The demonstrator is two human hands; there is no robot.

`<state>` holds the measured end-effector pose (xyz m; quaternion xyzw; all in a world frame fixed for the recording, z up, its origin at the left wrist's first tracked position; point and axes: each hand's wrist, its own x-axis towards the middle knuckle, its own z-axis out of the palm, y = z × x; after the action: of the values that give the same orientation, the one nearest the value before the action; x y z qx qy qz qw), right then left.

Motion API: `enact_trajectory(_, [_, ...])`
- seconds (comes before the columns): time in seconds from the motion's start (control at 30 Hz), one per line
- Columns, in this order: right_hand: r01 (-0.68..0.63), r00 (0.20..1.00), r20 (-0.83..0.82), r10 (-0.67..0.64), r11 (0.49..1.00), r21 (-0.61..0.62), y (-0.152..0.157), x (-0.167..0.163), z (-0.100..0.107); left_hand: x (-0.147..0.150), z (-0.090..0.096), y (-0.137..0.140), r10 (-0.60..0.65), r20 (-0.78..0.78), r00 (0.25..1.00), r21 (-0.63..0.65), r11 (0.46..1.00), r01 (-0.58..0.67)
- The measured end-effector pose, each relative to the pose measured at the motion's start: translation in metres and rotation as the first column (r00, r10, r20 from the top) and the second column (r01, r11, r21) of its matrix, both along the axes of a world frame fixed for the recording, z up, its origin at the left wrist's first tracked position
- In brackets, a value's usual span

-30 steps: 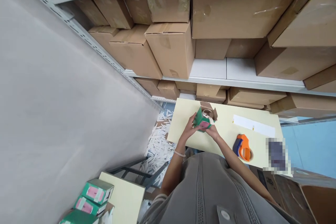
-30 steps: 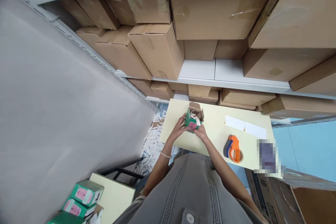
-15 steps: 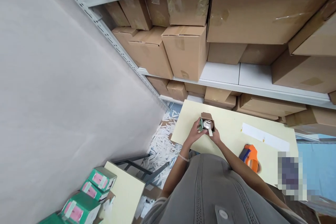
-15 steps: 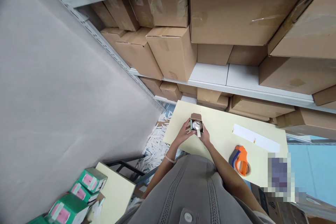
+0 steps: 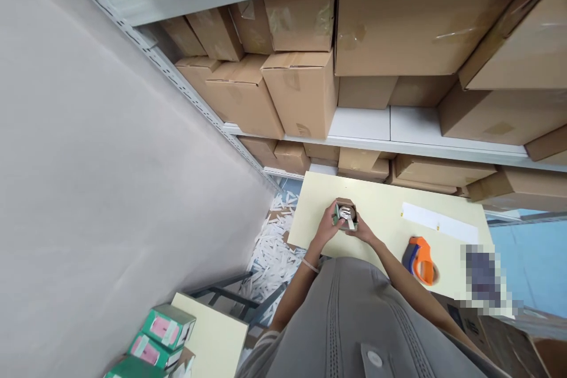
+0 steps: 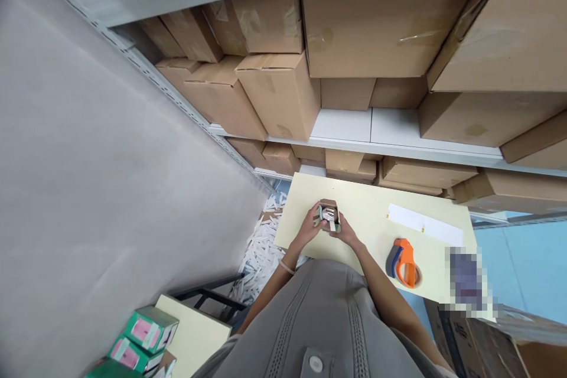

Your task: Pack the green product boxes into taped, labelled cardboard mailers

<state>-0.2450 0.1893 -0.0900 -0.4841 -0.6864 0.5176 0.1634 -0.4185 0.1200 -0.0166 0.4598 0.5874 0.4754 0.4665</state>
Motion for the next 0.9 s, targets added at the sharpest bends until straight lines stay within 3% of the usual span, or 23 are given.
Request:
enact_trajectory(0.13, [0.029, 0.995, -0.088, -0.035, 0.998, -0.063, 0.0, 0.019, 0.027, -0.003, -0.001, -0.002, -0.005, -0.014, 1.0, 0.033, 0.999, 0.005])
enact_trajectory(0.27, [0.087, 0.991, -0.103, -0.085, 0.996, 0.015, -0.003, 0.023, 0.063, -0.002, 0.002, 0.001, -0.039, -0.072, 0.997, 0.069, 0.997, 0.044])
enact_trajectory(0.47, [0.026, 1.0, -0.005, -0.026, 0.988, 0.152, -0.02, 0.01, 0.104, -0.005, 0.003, 0.004, -0.094, -0.081, 0.992, 0.017, 0.995, 0.096])
enact_trajectory(0.57, [-0.007, 0.994, 0.106, -0.033, 0.932, 0.362, -0.026, 0.004, 0.119, -0.005, 0.001, 0.002, -0.1, -0.077, 0.992, 0.027, 0.994, 0.102])
enact_trajectory(0.67, [-0.203, 0.96, 0.276, 0.052, 0.806, 0.556, -0.029, -0.005, 0.133, -0.004, -0.002, 0.002, -0.082, -0.076, 0.994, 0.055, 0.995, 0.086])
enact_trajectory(0.73, [-0.329, 0.92, 0.376, 0.112, 0.739, 0.587, -0.031, -0.014, 0.137, -0.004, -0.003, 0.003, -0.076, -0.078, 0.994, 0.07, 0.994, 0.081])
enact_trajectory(0.8, [-0.356, 0.888, 0.454, 0.074, 0.735, 0.577, -0.033, -0.023, 0.137, -0.004, -0.003, 0.003, -0.09, -0.084, 0.992, 0.07, 0.993, 0.096])
enact_trajectory(0.9, [-0.295, 0.848, 0.525, -0.068, 0.763, 0.575, -0.035, -0.033, 0.132, -0.005, -0.002, 0.004, -0.114, -0.092, 0.989, 0.052, 0.992, 0.119])
